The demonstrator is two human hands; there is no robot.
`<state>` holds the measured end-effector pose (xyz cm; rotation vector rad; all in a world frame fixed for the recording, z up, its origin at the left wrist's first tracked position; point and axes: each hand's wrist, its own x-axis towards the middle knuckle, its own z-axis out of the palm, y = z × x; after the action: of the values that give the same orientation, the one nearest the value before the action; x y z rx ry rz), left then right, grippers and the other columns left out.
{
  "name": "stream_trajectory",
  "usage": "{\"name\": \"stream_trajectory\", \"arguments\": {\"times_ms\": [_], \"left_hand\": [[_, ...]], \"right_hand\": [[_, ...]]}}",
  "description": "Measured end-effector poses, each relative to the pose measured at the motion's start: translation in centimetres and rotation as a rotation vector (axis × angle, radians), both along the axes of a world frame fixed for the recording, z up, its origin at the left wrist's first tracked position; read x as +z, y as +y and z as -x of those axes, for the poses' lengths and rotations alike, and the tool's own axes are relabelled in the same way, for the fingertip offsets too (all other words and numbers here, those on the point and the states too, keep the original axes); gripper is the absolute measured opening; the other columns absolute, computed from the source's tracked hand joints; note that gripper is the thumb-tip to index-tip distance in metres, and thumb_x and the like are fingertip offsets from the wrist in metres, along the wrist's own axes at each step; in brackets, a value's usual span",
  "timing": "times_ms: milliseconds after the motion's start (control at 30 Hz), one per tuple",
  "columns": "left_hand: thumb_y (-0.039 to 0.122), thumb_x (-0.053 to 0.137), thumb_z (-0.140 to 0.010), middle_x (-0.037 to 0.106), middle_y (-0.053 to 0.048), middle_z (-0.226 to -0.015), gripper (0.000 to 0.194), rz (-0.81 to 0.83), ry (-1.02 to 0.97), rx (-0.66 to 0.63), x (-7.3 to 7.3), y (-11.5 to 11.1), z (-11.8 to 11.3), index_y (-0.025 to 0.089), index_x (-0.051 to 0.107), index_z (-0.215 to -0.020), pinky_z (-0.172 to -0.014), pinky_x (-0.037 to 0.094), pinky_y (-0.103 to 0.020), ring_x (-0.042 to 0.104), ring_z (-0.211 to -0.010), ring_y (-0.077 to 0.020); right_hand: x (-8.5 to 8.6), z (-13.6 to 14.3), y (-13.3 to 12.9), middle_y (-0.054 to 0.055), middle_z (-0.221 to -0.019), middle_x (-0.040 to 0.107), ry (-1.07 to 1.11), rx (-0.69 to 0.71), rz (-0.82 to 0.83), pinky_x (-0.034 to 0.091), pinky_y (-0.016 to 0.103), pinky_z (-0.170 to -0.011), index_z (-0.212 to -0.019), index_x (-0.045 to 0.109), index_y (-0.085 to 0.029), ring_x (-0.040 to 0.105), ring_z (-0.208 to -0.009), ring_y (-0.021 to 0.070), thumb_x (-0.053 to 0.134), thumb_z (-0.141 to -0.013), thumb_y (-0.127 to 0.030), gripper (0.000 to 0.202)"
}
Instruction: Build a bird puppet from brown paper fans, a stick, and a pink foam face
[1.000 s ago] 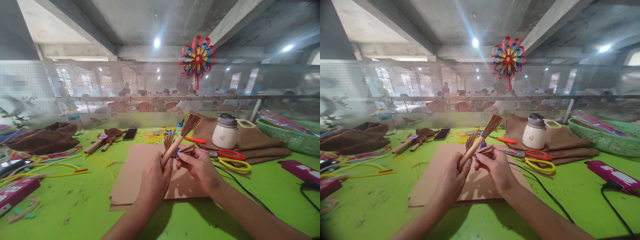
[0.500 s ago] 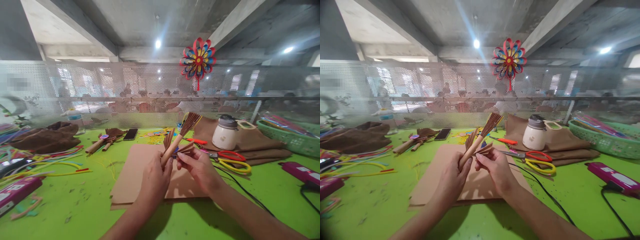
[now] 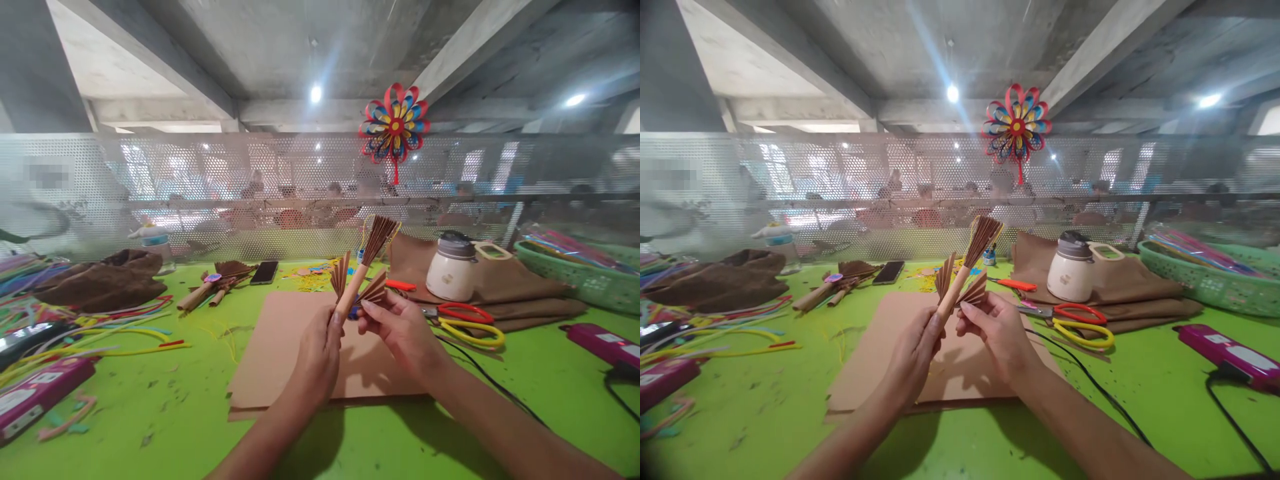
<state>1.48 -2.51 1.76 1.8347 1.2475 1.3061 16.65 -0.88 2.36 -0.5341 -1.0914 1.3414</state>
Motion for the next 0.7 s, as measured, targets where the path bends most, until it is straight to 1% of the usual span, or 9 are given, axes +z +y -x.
{"name": "stream_trajectory", "arguments": {"times_ms": [100,200,267,333,400,467,567,633,700], "left_hand": [[0.045,0.035,-0.096,0.050,0.001,-0.071,0.033,0.031,-0.111,-0.055,-0.1,0.1,-0.2,0.016,0.053,-0.096,-0.057,0.039,-0.025,0.048,-0.062,-0.0130],[0.047,0.040,-0.094,0.050,0.001,-0.072,0.033,0.043,-0.207,-0.080,-0.1,0.1,-0.3,0.015,0.050,-0.098,-0.057,0.041,-0.025,0.048,-0.061,-0.0124],[0.048,0.044,-0.092,0.050,0.001,-0.072,0.034,0.063,-0.275,-0.101,0.0,0.2,-0.4,0.015,0.049,-0.097,-0.056,0.041,-0.025,0.049,-0.061,-0.0119],[0.049,0.049,-0.090,0.052,0.001,-0.073,0.035,0.087,-0.342,-0.125,0.0,0.2,-0.4,0.015,0.049,-0.096,-0.056,0.042,-0.025,0.050,-0.061,-0.0113],[0.049,0.053,-0.088,0.054,0.000,-0.073,0.035,0.117,-0.397,-0.142,-0.1,0.3,-0.5,0.014,0.049,-0.095,-0.057,0.042,-0.024,0.051,-0.061,-0.0109],[0.048,0.056,-0.087,0.055,-0.001,-0.073,0.035,0.141,-0.437,-0.154,-0.2,0.3,-0.5,0.014,0.050,-0.095,-0.058,0.043,-0.023,0.052,-0.063,-0.0110],[0.049,0.061,-0.084,0.057,-0.001,-0.074,0.038,0.163,-0.506,-0.175,-0.3,0.4,-0.6,0.014,0.050,-0.094,-0.059,0.044,-0.023,0.053,-0.063,-0.0106],[0.050,0.065,-0.082,0.057,0.000,-0.074,0.040,0.177,-0.564,-0.196,-0.5,0.6,-0.6,0.015,0.050,-0.093,-0.059,0.046,-0.023,0.053,-0.063,-0.0100],[0.051,0.068,-0.079,0.056,0.001,-0.074,0.042,0.193,-0.595,-0.203,-0.6,0.7,-0.7,0.015,0.050,-0.092,-0.060,0.048,-0.024,0.053,-0.062,-0.0095]], "right_hand": [[-0.1,0.1,-0.1,0.004,-0.083,0.067,-0.056,0.001,-0.018,0.050,0.032,-0.068,-0.090,0.069,-0.017,0.058,-0.067,0.0132,0.080,-0.072,-0.031,0.025],[-0.1,0.2,-0.2,0.003,-0.077,0.067,-0.180,-0.092,-0.036,0.048,0.031,-0.067,-0.084,0.071,-0.016,0.057,-0.065,0.0132,0.079,-0.071,-0.034,0.024],[-0.1,0.3,-0.3,0.003,-0.072,0.066,-0.256,-0.156,-0.048,0.047,0.032,-0.068,-0.084,0.072,-0.015,0.057,-0.065,0.0144,0.078,-0.071,-0.036,0.025],[-0.3,0.5,-0.3,0.003,-0.069,0.065,-0.316,-0.192,-0.060,0.048,0.033,-0.070,-0.090,0.073,-0.014,0.058,-0.067,0.0161,0.075,-0.073,-0.038,0.029],[-0.5,0.7,-0.3,0.004,-0.073,0.065,-0.367,-0.218,-0.096,0.049,0.034,-0.070,-0.097,0.072,-0.013,0.058,-0.068,0.0169,0.070,-0.076,-0.038,0.033],[-0.9,0.9,-0.3,0.007,-0.084,0.066,-0.411,-0.259,-0.178,0.051,0.034,-0.069,-0.103,0.070,-0.012,0.059,-0.071,0.0172,0.065,-0.080,-0.037,0.035],[-1.6,1.3,-0.3,0.011,-0.099,0.064,-0.510,-0.348,-0.365,0.053,0.034,-0.076,-0.108,0.068,-0.012,0.062,-0.084,0.0196,0.057,-0.086,-0.031,0.031],[-1.9,1.4,-0.4,0.012,-0.101,0.062,-0.581,-0.386,-0.449,0.053,0.034,-0.080,-0.111,0.066,-0.012,0.061,-0.090,0.0207,0.053,-0.089,-0.027,0.030],[-2.1,1.6,-0.5,0.011,-0.097,0.060,-0.632,-0.403,-0.476,0.053,0.035,-0.078,-0.113,0.064,-0.011,0.060,-0.088,0.0205,0.050,-0.090,-0.025,0.031]]}}
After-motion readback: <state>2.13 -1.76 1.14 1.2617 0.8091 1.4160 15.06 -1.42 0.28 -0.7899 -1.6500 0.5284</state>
